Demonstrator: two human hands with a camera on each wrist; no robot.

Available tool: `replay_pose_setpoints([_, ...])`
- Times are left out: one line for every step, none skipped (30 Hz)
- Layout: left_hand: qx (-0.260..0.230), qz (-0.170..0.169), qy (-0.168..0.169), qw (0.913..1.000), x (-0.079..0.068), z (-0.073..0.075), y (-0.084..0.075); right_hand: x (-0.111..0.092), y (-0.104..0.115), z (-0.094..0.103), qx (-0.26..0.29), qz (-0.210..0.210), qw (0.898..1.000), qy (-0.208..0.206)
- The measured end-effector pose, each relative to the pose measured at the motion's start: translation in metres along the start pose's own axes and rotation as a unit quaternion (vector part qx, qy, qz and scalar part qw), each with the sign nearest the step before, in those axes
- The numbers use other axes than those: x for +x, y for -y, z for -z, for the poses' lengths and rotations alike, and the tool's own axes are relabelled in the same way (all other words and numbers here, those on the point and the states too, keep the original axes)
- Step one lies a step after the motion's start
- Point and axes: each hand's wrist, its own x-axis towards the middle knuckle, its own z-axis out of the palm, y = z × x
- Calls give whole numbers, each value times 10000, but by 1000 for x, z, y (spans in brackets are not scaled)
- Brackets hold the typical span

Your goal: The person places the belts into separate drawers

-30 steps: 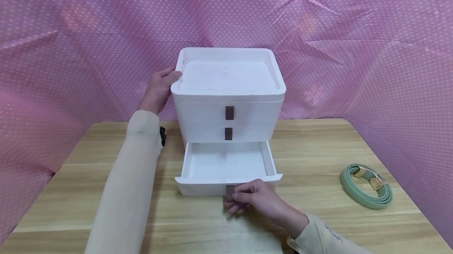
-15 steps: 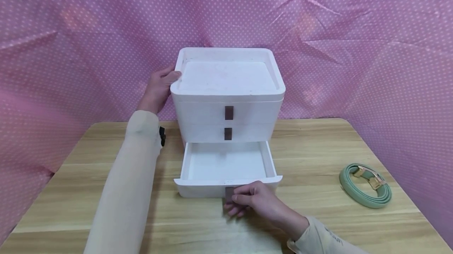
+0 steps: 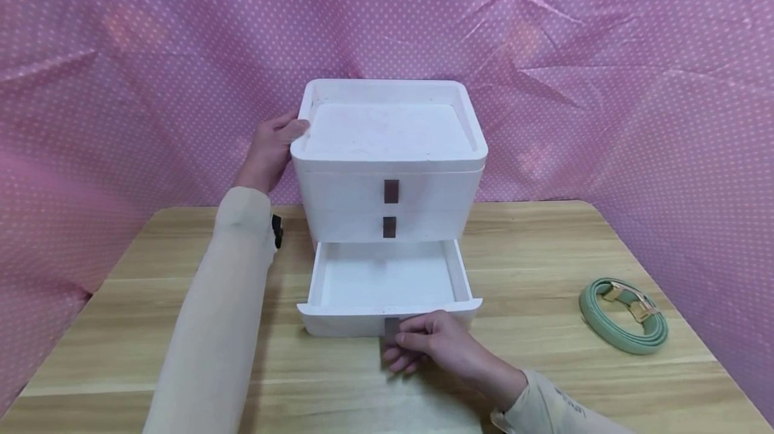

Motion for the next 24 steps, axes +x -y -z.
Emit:
replay_pose_setpoints([4, 2, -8, 10000, 0, 0, 0, 0, 0, 0, 30, -17, 10000, -1])
replay_pose_setpoints([3, 4, -16, 10000, 0, 0, 0, 0, 0, 0, 34, -19, 10000, 15])
replay_pose_setpoints([4, -6, -16, 10000, 1, 0, 0, 0, 0, -1, 18, -9, 10000, 27])
replay_pose_setpoints([-3, 7, -21, 10000, 1, 0, 0, -1, 0, -1, -33, 21, 10000, 46])
replay_pose_setpoints([-12, 21, -25, 10000, 1, 0, 0, -2, 0, -1, -100, 39, 9999, 67])
replay_pose_setpoints([-4, 39, -30, 10000, 1, 0, 1, -2, -1, 0, -177, 65, 9998, 99])
replay_pose_setpoints([-2, 34, -24, 10000, 1, 0, 1, -3, -1, 0, -279, 100, 9995, 137])
replay_pose_setpoints([-22, 22, -16, 10000, 1, -1, 1, -4, -2, 1, -374, 133, 9991, 177])
replay_pose_setpoints([-22, 19, -17, 10000, 1, -1, 1, -5, -2, 2, -494, 154, 9984, 216])
replay_pose_setpoints([-43, 26, -22, 10000, 1, -1, 1, -7, -2, 4, -645, 178, 9974, 254])
replay_pose_setpoints([-60, 19, -28, 10000, 1, -1, 0, -8, -2, 6, -821, 226, 9959, 298])
replay_pose_setpoints([-75, 13, -35, 10000, 1, -1, 0, -10, -2, 8, -1023, 277, 9938, 341])
replay_pose_setpoints([-90, 1, -39, 10000, 1, -1, 0, -12, -2, 10, -1274, 338, 9905, 392])
replay_pose_setpoints([-111, 10, -41, 9999, 1, -1, -1, -15, -1, 13, -1521, 397, 9865, 454])
replay_pose_setpoints([-95, 37, -46, 9999, 1, -1, -1, -19, 0, 16, -1776, 449, 9817, 519])
replay_pose_setpoints([-104, 55, -43, 9999, 1, -2, -1, -23, 2, 19, -2012, 508, 9764, 593])
replay_pose_setpoints([-90, 71, -48, 9999, 1, -2, -1, -27, 4, 23, -2221, 559, 9711, 677])
replay_pose_setpoints([-90, 66, -37, 9999, 1, -2, -1, -32, 6, 27, -2411, 554, 9661, 745])
replay_pose_setpoints([-92, 62, -28, 9999, 1, -2, 0, -36, 9, 32, -2578, 552, 9612, 812])
replay_pose_setpoints([-92, 54, -15, 9999, 1, -2, 0, -41, 13, 38, -2701, 555, 9574, 864])
replay_pose_setpoints([-79, 23, -20, 10000, 1, -1, 0, -46, 17, 44, -2853, 548, 9530, 862])
replay_pose_setpoints([-77, -19, -25, 10000, 1, 0, 0, -50, 21, 51, -3031, 563, 9476, 833])
replay_pose_setpoints([-77, -58, -33, 9999, 1, 0, 0, -55, 24, 58, -3226, 566, 9418, 762])
replay_pose_setpoints([-79, -96, -31, 9999, 1, 1, 0, -60, 27, 66, -3434, 583, 9350, 663])
